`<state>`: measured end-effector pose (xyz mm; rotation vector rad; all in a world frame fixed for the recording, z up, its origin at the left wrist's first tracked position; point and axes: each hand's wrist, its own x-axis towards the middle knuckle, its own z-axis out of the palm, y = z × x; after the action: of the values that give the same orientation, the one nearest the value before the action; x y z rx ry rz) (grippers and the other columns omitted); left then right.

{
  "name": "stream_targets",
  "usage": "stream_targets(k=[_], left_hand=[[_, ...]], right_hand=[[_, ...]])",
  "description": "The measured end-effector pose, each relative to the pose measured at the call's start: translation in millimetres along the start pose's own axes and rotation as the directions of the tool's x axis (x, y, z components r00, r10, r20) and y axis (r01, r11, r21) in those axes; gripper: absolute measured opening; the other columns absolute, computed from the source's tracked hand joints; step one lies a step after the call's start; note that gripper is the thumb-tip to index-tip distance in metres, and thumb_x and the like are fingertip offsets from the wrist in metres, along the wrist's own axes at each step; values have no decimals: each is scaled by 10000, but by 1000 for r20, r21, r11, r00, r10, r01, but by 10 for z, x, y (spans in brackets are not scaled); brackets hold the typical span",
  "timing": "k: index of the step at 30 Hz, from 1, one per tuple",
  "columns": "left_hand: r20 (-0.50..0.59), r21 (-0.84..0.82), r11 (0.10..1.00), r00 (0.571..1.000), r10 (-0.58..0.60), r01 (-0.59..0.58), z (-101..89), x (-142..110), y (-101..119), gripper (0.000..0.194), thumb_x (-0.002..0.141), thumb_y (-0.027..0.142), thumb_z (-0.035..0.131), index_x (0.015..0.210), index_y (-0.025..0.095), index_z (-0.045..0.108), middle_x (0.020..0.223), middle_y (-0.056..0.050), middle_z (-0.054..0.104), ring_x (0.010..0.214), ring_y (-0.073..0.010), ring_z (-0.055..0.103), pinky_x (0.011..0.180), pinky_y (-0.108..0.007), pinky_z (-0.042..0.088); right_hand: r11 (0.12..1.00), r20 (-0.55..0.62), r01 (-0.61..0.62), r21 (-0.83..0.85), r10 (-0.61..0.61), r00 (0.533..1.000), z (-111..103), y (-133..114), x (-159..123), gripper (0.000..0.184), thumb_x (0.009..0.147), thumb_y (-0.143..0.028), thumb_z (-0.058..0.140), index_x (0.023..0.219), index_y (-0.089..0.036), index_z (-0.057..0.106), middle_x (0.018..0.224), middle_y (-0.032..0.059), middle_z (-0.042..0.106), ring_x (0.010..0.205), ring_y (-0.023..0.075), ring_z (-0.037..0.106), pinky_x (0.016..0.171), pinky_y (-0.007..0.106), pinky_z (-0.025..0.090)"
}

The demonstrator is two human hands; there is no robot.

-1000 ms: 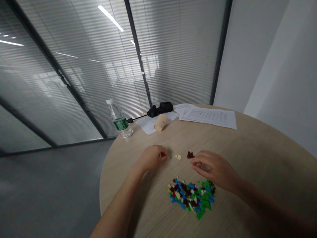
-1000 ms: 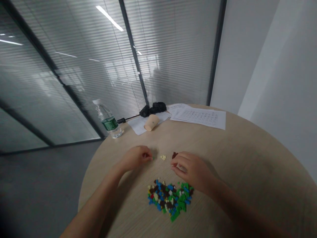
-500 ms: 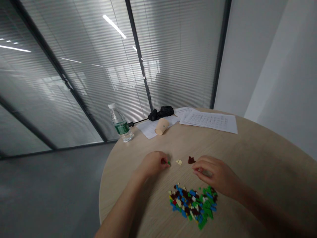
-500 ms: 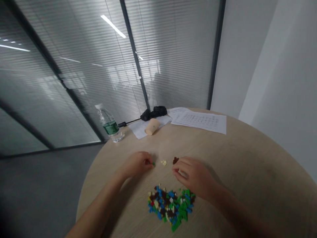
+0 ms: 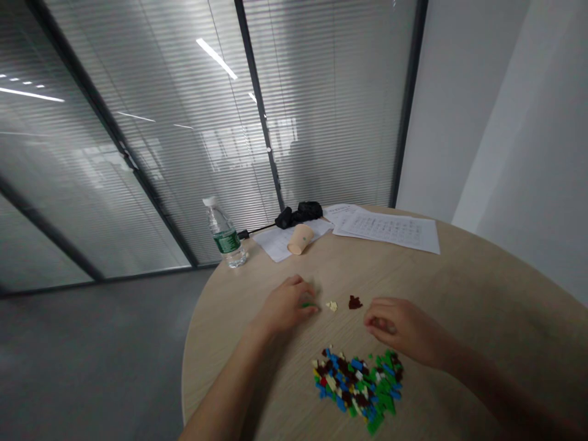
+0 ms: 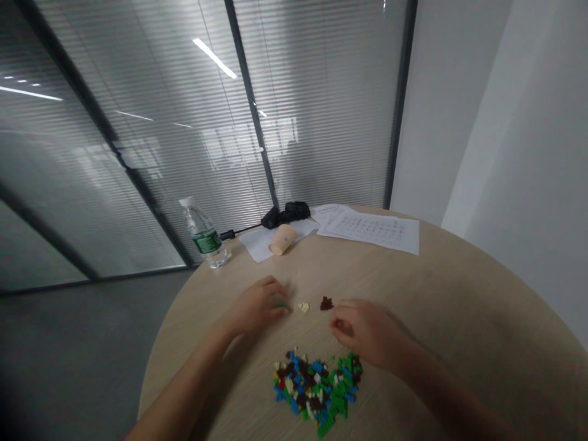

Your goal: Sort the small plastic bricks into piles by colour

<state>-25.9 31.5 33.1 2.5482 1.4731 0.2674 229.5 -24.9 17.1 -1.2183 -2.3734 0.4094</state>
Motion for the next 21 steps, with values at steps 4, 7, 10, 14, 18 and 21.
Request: stream_targets(k=[4,7,10,14,18,21], left_hand=[[60,-37,999,998,33,-31,45,20,-2,140,722,269,622,843,200,609,921,-21,541,816,-157,543,728,-243,428],[36,-90,992,995,89,-85,73,29,-12,96,731,206,600,824,197,622,889,-11,543,802,-138,543,723,-218,417],[16,-102,988,993,121,-118,81,30,-14,100,729,173,596,821,196,629,873,-6,552,800,-132,544,714,-205,409],[18,-41,992,993,121,-120,62,32,17,93,743,187,587,822,204,633,866,-5,565,815,-142,545,713,-214,407],[1,-8,993,993,114,-114,43,31,52,95,769,243,574,836,212,633,890,-11,571,854,-156,545,723,-223,414],[-6,-1,993,993,119,-119,39,26,63,109,785,263,556,846,211,630,909,-17,571,873,-159,546,738,-229,417]], right_hand=[[996,97,35,83,-43,994,23,-30,-10,88,763,-158,547,726,-171,626,725,21,614,643,123,540,591,219,393],[988,121,84,126,-100,988,52,-83,-13,83,768,-169,567,729,-173,640,748,22,635,735,142,563,687,246,409],[980,133,125,155,-146,980,70,-140,-18,86,776,-171,573,768,-178,659,797,25,656,822,159,569,771,276,406],[971,155,153,182,-182,971,70,-188,-31,147,781,-153,569,864,-178,687,865,43,655,857,159,575,800,279,408],[970,193,152,189,-188,963,73,-200,-50,206,785,-150,564,934,-204,696,885,46,636,851,153,578,776,268,417],[969,195,145,198,-184,963,85,-194,-60,199,792,-157,556,926,-211,693,882,40,631,843,149,577,765,263,418]])
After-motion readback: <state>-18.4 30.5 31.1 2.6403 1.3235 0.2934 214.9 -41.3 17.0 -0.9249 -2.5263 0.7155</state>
